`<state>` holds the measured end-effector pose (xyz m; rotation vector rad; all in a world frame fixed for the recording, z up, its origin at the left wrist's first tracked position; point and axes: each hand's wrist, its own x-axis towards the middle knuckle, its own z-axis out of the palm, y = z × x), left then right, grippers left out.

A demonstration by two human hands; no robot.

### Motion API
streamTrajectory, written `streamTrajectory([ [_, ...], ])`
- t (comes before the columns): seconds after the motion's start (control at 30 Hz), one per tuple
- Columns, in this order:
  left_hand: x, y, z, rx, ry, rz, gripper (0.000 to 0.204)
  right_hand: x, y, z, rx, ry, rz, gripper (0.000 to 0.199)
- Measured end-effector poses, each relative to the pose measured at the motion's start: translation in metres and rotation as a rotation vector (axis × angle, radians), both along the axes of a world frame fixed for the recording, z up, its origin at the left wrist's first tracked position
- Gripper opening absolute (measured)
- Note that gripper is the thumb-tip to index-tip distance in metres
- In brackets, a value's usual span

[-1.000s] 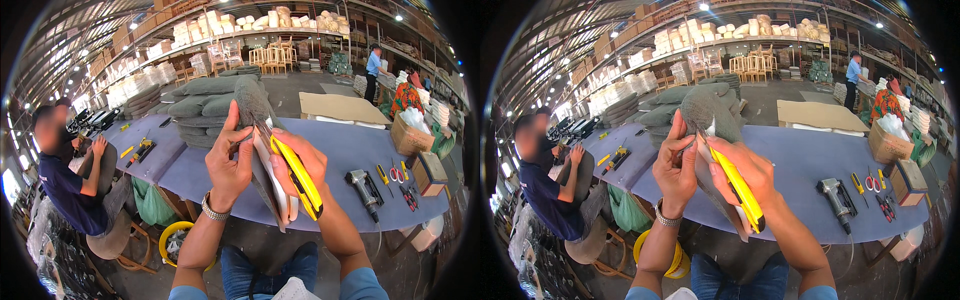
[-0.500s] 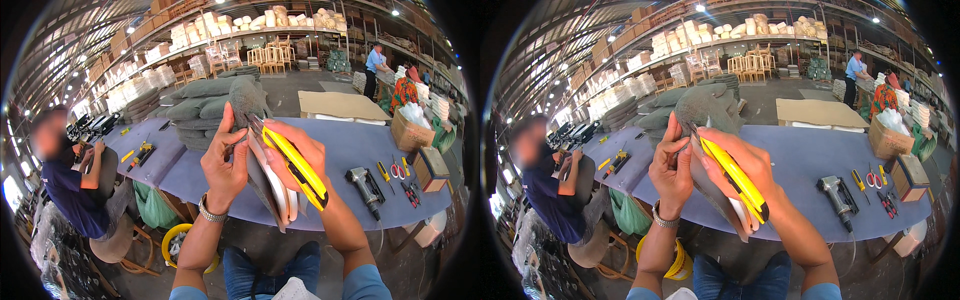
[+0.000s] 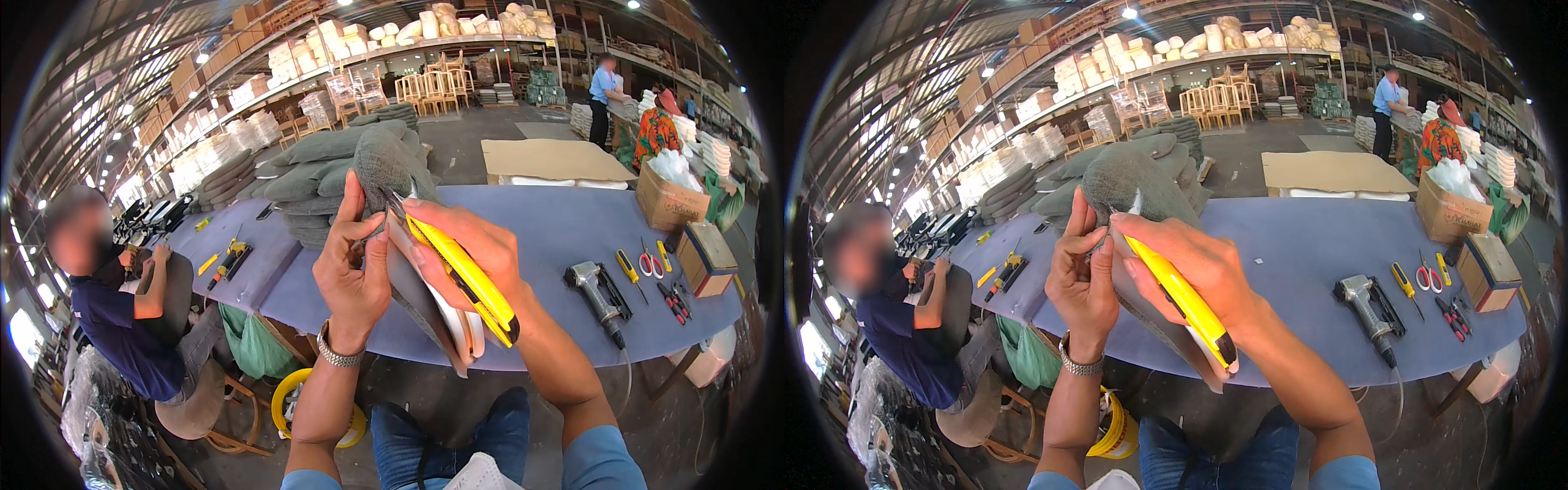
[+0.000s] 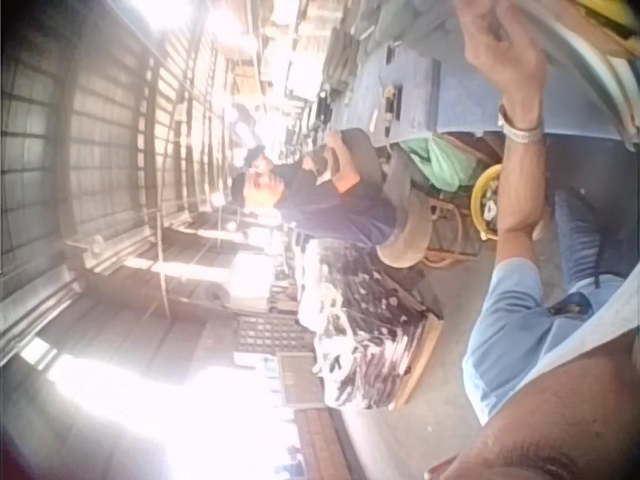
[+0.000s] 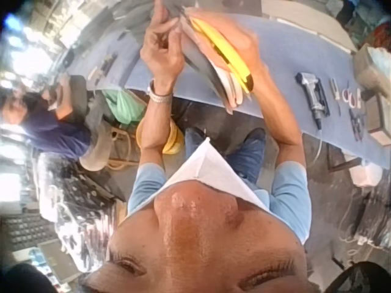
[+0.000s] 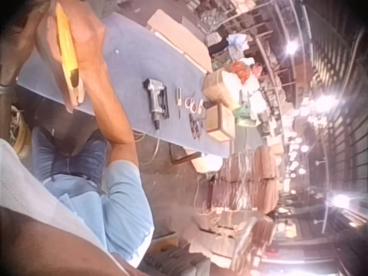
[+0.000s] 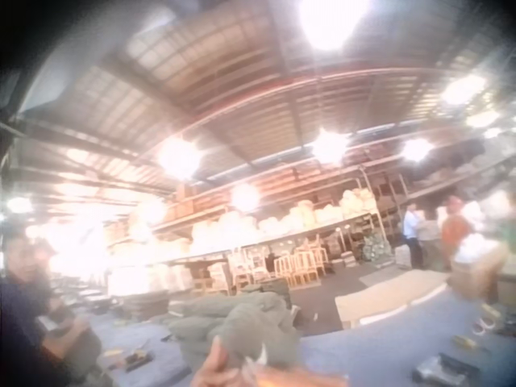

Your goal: The person wraps a green fabric cover around a cushion, trims excess fabric with a utility knife, and secures the edges using a staple gun. The finished cushion is placed on a stack of similar cushions on the table.

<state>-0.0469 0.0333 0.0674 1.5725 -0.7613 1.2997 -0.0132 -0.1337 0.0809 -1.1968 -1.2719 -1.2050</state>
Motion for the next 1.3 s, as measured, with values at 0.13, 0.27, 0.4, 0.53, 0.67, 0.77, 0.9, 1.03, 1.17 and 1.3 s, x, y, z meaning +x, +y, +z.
streamTrajectory([
  [0.13, 0.003, -0.001, -0.001, -0.005, -0.021, -0.024, 0.009, 0.001, -0.003, 0.0, -0.031, 0.001, -0.006, 0.055],
  [0.27, 0.005, -0.002, -0.001, -0.003, -0.03, -0.037, 0.01, 0.001, -0.006, 0.001, -0.051, -0.013, -0.01, 0.058],
  [0.4, 0.002, -0.004, 0.001, -0.001, -0.012, -0.034, 0.009, 0.001, -0.006, 0.0, -0.042, -0.011, -0.041, 0.059],
  [0.53, 0.003, -0.008, 0.001, -0.011, -0.006, -0.042, 0.01, 0.001, -0.009, 0.0, -0.048, -0.02, -0.064, 0.053],
  [0.67, 0.005, -0.01, 0.002, -0.01, -0.009, -0.047, 0.01, -0.001, -0.012, 0.002, -0.063, -0.023, -0.104, 0.049],
  [0.77, 0.005, -0.012, 0.003, -0.003, -0.01, -0.038, 0.011, 0.002, -0.011, 0.002, -0.024, -0.074, -0.111, 0.047],
  [0.9, 0.008, -0.015, 0.004, 0.007, -0.019, -0.026, 0.011, 0.002, -0.015, -0.001, -0.05, -0.043, -0.129, 0.045],
  [1.03, 0.007, -0.017, 0.006, 0.011, -0.018, -0.024, 0.011, 0.002, -0.018, 0.002, -0.044, -0.026, -0.096, 0.043],
  [1.17, 0.007, -0.016, 0.006, 0.017, -0.026, -0.03, 0.011, 0.002, -0.019, 0.003, -0.05, -0.022, -0.097, 0.042],
  [1.3, 0.007, -0.016, 0.005, 0.015, -0.03, -0.055, 0.01, 0.002, -0.021, 0.004, -0.061, -0.014, -0.097, 0.041],
])
